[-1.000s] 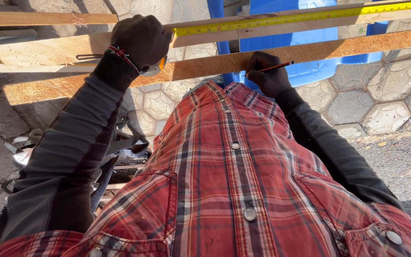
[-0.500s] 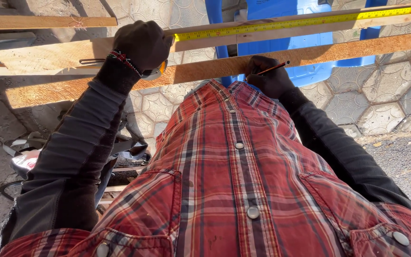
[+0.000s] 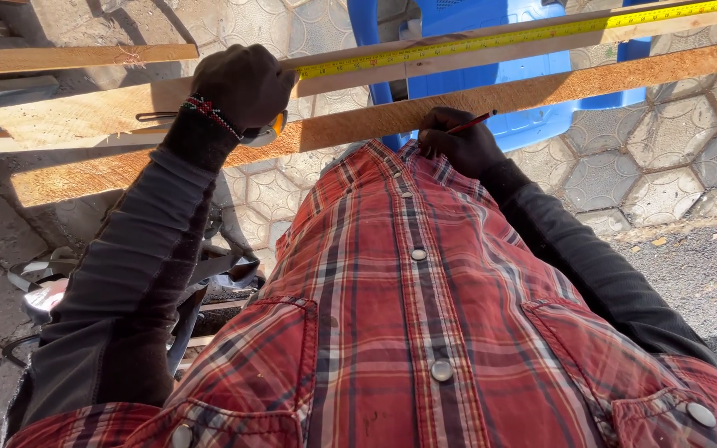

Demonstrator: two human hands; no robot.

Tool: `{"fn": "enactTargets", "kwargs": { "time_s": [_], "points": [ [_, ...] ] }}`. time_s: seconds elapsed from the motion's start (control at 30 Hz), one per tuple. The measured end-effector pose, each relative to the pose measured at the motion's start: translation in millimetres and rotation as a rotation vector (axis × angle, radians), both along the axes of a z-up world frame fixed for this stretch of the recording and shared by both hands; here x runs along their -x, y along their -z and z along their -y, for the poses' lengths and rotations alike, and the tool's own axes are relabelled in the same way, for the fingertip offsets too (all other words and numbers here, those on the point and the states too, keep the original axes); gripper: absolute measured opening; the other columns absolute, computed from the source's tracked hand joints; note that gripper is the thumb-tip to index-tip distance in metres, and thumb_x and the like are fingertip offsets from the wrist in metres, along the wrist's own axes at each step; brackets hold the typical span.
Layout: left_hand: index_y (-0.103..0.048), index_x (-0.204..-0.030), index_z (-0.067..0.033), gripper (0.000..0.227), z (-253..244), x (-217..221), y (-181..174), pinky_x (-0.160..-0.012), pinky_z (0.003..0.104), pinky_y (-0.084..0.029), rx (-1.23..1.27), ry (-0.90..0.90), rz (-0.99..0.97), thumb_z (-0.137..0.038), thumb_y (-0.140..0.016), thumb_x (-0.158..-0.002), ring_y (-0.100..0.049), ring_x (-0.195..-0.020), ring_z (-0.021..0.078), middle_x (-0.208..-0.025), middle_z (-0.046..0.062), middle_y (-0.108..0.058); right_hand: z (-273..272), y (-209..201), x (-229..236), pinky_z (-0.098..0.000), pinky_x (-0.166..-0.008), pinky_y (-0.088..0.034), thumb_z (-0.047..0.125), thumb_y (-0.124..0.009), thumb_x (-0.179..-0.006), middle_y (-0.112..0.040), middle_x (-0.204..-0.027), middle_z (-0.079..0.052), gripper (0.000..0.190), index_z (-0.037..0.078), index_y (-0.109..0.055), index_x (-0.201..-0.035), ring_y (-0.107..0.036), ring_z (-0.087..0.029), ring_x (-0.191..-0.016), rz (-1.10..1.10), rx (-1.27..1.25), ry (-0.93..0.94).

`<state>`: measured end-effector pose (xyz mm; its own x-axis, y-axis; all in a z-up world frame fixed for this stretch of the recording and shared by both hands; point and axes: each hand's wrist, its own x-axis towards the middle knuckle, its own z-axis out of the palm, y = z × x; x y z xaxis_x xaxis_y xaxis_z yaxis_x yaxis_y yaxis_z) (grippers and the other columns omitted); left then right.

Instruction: Measuring and marking wooden planks and a sofa frame for cutting or assembly using a tape measure and pencil.

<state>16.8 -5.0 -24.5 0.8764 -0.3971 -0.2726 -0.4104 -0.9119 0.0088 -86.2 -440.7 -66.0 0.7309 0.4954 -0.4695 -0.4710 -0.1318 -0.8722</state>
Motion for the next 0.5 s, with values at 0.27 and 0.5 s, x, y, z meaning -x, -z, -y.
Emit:
{"fn": "enactTargets", "kwargs": {
  "time_s": [0.27,0.5],
  "points": [
    [-0.093,-0.13,-0.0129,0.045,31,-15,-68,-0.067,0.069,-0.066,0.086,-0.007,-0.334,-0.046,-0.063,-0.122,-0.083,-0.083,0.0511,-0.094,0.021,-0.086,-3,-57,-16,-0.0333,-0.063,-0.056,0.069,-0.042,-0.12,-0.069,-0.057,-0.015,0.073,0.009,-0.084,-0.131,-0.069,-0.022,-0.049,-0.207,0.086,0.144],
    [-0.09,-0.127,-0.0064,0.048,81,-43,-172,-0.108,0.067,-0.06,0.137,-0.283,-0.991,-0.042,-0.061,-0.116,-0.08,-0.122,0.0578,-0.117,0.039,-0.085,20,-40,-13,-0.0423,-0.087,-0.078,0.064,-0.058,-0.12,-0.092,-0.117,-0.02,0.054,0.016,-0.082,-0.118,-0.094,-0.032,-0.109,-0.504,-0.245,0.585]
  ]
}}
